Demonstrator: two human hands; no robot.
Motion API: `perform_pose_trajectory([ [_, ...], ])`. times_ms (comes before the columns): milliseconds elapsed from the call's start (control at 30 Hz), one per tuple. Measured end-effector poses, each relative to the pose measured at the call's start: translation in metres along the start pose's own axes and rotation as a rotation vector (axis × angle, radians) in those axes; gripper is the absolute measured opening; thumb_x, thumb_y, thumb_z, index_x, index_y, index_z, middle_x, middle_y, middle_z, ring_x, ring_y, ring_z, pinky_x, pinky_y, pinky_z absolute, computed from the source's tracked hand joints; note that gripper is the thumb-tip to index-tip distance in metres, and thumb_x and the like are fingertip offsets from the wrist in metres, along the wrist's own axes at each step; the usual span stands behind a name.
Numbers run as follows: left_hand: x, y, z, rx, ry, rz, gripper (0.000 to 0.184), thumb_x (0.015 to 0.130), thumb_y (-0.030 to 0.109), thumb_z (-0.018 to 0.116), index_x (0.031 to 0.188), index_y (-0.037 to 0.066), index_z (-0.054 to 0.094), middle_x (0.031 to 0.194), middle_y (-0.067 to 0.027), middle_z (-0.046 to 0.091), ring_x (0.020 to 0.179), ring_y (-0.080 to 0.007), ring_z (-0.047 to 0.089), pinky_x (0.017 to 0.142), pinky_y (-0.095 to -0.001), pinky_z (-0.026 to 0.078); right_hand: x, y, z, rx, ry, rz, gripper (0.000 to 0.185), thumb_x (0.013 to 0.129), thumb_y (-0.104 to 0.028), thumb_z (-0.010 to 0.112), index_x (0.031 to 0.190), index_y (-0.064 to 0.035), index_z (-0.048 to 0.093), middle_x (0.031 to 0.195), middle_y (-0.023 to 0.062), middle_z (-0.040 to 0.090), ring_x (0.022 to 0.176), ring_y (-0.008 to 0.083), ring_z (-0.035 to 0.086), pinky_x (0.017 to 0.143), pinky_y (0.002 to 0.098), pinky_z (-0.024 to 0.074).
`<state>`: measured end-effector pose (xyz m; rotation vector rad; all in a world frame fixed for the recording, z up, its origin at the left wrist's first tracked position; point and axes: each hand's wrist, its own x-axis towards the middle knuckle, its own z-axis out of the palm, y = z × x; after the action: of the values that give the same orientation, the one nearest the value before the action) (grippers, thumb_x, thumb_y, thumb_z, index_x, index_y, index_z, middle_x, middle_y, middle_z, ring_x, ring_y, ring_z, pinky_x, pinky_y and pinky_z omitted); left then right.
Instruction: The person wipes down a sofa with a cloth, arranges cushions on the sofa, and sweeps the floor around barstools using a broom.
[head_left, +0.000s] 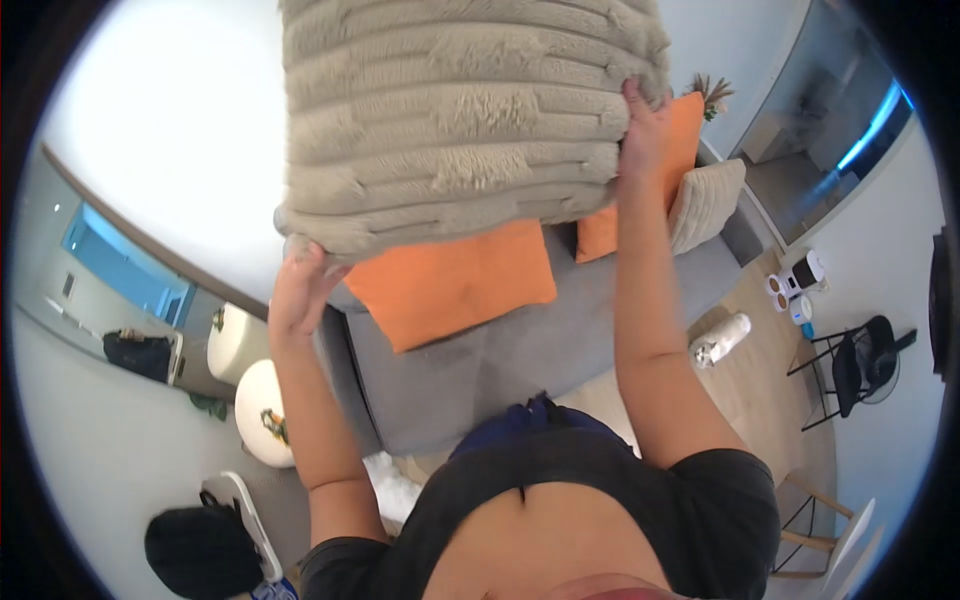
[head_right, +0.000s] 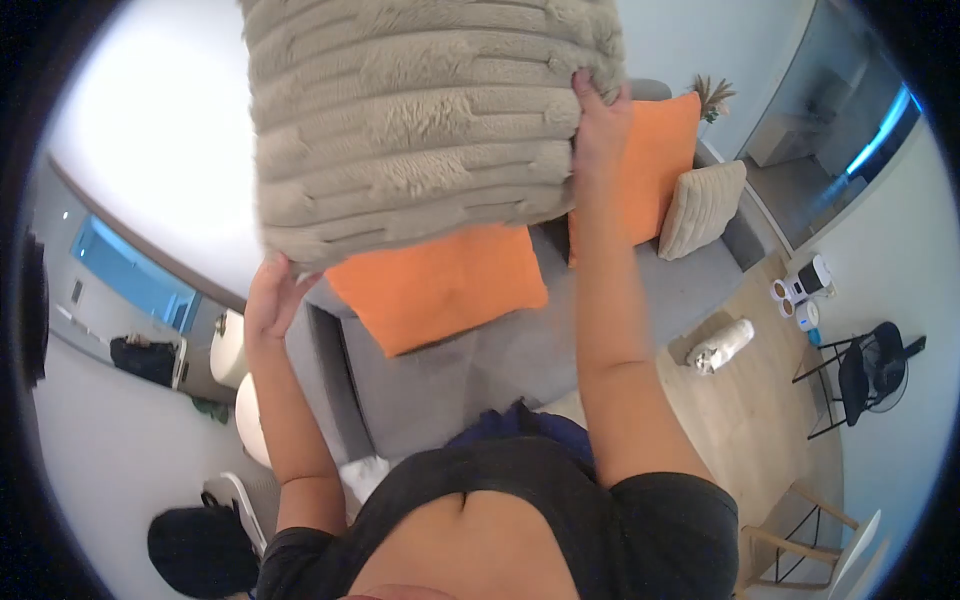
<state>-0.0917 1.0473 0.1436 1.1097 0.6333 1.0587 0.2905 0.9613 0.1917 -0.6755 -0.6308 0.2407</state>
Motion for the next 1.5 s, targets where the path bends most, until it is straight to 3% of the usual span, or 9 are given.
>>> perform_pose_trajectory([
  [33, -0.022, 0.003, -0.015, 0.452, 0.112, -0.219, 0.072, 0.086, 0.032, 0.059, 0.139, 0.004, 0.02, 0.136, -0.0176, 0.033, 0.125, -0.0284, 0.035, 0.1, -0.0447, 0.034, -0.001, -0.018, -0.011, 0.011, -0.013, 0.016, 0.039, 0.082, -0.01, 0.065, 0.116, 0.0002, 0.048, 0.107, 0.0094, 0.058, 0.098, 0.018, 0.055, 0.083, 0.03, 0.0458],
  [133, -0.067, 0.015, -0.022, 0.75, 0.639, 0.438, 0.076, 0.079, 0.019, 0.068, 0.138, 0.005, 0.023, 0.136, -0.0152, 0.031, 0.125, -0.0263, 0.033, 0.098, -0.0412, 0.033, -0.008, -0.056, -0.035, 0.027, -0.376, -0.173, 0.028, 0.081, -0.005, 0.064, 0.107, 0.0003, 0.055, 0.098, 0.0058, 0.062, 0.091, 0.0137, 0.056, 0.081, 0.0269, 0.0462],
  [267, -0.105, 0.032, 0.108, 1.088, 0.27, 0.955, 0.071, 0.07, 0.028, 0.073, 0.13, 0.012, 0.039, 0.129, -0.0095, 0.033, 0.12, -0.0249, 0.035, 0.1, -0.0428, 0.029, -0.044, -0.084, -0.05, -0.261, -0.624, -0.072, 0.027, 0.077, 0.005, 0.06, 0.102, -0.0044, 0.06, 0.096, 0.0009, 0.061, 0.091, 0.012, 0.056, 0.081, 0.0255, 0.0449],
  [633, -0.135, -0.142, 0.126, 0.906, -0.378, 0.388, 0.046, 0.068, 0.027, 0.073, 0.107, 0.011, 0.058, 0.125, -0.0125, 0.041, 0.12, -0.0291, 0.035, 0.099, -0.0398, 0.031, -0.13, -0.101, -0.17, -0.777, -1.205, -0.059, 0.035, 0.066, 0.008, 0.057, 0.095, -0.0106, 0.062, 0.093, 0.007, 0.056, 0.091, 0.0255, 0.054, 0.079, 0.0339, 0.0432],
  [800, -0.176, -0.124, 0.161, 0.897, -0.175, 0.167, 0.023, 0.079, 0.025, 0.065, 0.088, 0.005, 0.057, 0.086, -0.0039, 0.059, 0.076, -0.0159, 0.055, 0.07, -0.0282, 0.042, -0.123, -0.125, -0.193, -0.857, -1.097, -0.525, 0.032, 0.062, 0.002, 0.064, 0.09, -0.0125, 0.063, 0.098, 0.0063, 0.054, 0.097, 0.0267, 0.05, 0.08, 0.0345, 0.0414],
  [933, -0.2, -0.092, 0.187, 0.985, -0.164, 0.309, 0.027, 0.08, 0.03, 0.064, 0.086, 0.005, 0.057, 0.073, -0.0036, 0.057, 0.067, -0.0155, 0.053, 0.065, -0.0281, 0.042, -0.121, -0.128, -0.214, -1.009, -1.209, 0.331, 0.033, 0.068, -0.018, 0.073, 0.097, -0.0084, 0.06, 0.078, 0.0057, 0.054, 0.073, 0.0231, 0.052, 0.072, 0.0301, 0.0408],
  [1067, -0.202, -0.058, 0.171, 1.117, -0.286, 0.169, 0.028, 0.08, 0.031, 0.063, 0.082, 0.004, 0.058, 0.069, -0.004, 0.057, 0.069, -0.0124, 0.053, 0.063, -0.027, 0.041, -0.132, -0.088, -0.234, -0.989, -1.161, -0.118, 0.059, 0.064, -0.042, 0.075, 0.112, -0.0122, 0.057, 0.07, 0.0077, 0.054, 0.065, 0.0237, 0.052, 0.064, 0.0343, 0.0402],
  [1233, -0.221, -0.024, 0.116, 1.315, -0.193, 0.069, 0.031, 0.075, 0.033, 0.068, 0.087, 0.005, 0.059, 0.071, -0.0041, 0.059, 0.07, -0.0133, 0.055, 0.065, -0.0279, 0.042, -0.151, -0.044, -0.211, -1.063, -1.305, -0.174, 0.032, 0.081, -0.037, 0.06, 0.093, -0.0069, 0.062, 0.086, 0.0121, 0.058, 0.083, 0.0269, 0.055, 0.074, 0.0358, 0.0415],
  [1500, -0.272, 0.027, 0.039, 1.446, -0.224, -0.261, 0.042, 0.086, 0.043, 0.051, 0.095, 0.005, 0.064, 0.072, -0.0108, 0.062, 0.071, -0.0176, 0.057, 0.069, -0.0313, 0.044, -0.199, -0.078, -0.108, -0.696, -1.161, 0.226, 0.039, 0.088, -0.038, 0.05, 0.081, -0.0016, 0.059, 0.071, 0.0148, 0.057, 0.067, 0.026, 0.055, 0.064, 0.033, 0.0422],
])
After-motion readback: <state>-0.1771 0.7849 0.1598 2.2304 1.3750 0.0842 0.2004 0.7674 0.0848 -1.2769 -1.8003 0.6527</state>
